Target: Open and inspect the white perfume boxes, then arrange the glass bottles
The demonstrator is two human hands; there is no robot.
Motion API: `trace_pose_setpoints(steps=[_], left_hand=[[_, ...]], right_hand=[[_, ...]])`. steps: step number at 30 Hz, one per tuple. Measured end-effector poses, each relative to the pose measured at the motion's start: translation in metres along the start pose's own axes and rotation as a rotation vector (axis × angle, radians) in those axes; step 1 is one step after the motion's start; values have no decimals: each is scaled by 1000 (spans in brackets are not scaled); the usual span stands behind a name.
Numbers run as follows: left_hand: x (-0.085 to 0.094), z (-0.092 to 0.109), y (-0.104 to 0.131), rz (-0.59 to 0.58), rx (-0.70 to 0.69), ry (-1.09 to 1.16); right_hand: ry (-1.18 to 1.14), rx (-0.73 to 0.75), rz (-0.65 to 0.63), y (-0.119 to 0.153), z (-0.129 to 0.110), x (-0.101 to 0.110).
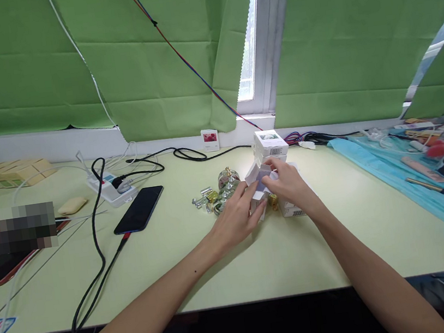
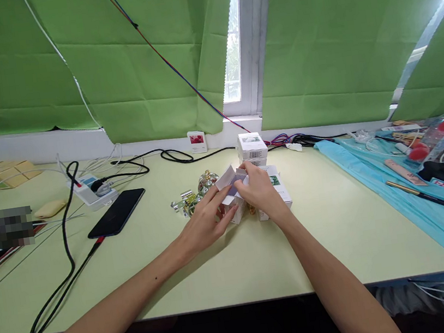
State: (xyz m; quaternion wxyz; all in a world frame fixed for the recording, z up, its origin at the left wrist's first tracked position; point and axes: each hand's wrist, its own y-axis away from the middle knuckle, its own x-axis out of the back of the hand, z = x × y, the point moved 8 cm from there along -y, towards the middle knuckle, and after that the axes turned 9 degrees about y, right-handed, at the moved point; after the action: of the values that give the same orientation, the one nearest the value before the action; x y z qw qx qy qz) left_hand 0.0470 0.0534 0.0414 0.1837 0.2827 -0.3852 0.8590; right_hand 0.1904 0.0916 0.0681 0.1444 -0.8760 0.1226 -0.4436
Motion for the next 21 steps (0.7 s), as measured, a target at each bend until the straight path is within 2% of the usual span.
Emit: trace_pose_setpoints(steps=[14,21], left_hand=[[4,2,2,66,-41,-24],[15,3,2,185,-62,-5]], right_hand=[[-122,-12,6,4,-3,4],[-319,-27,95,5,-5,11]])
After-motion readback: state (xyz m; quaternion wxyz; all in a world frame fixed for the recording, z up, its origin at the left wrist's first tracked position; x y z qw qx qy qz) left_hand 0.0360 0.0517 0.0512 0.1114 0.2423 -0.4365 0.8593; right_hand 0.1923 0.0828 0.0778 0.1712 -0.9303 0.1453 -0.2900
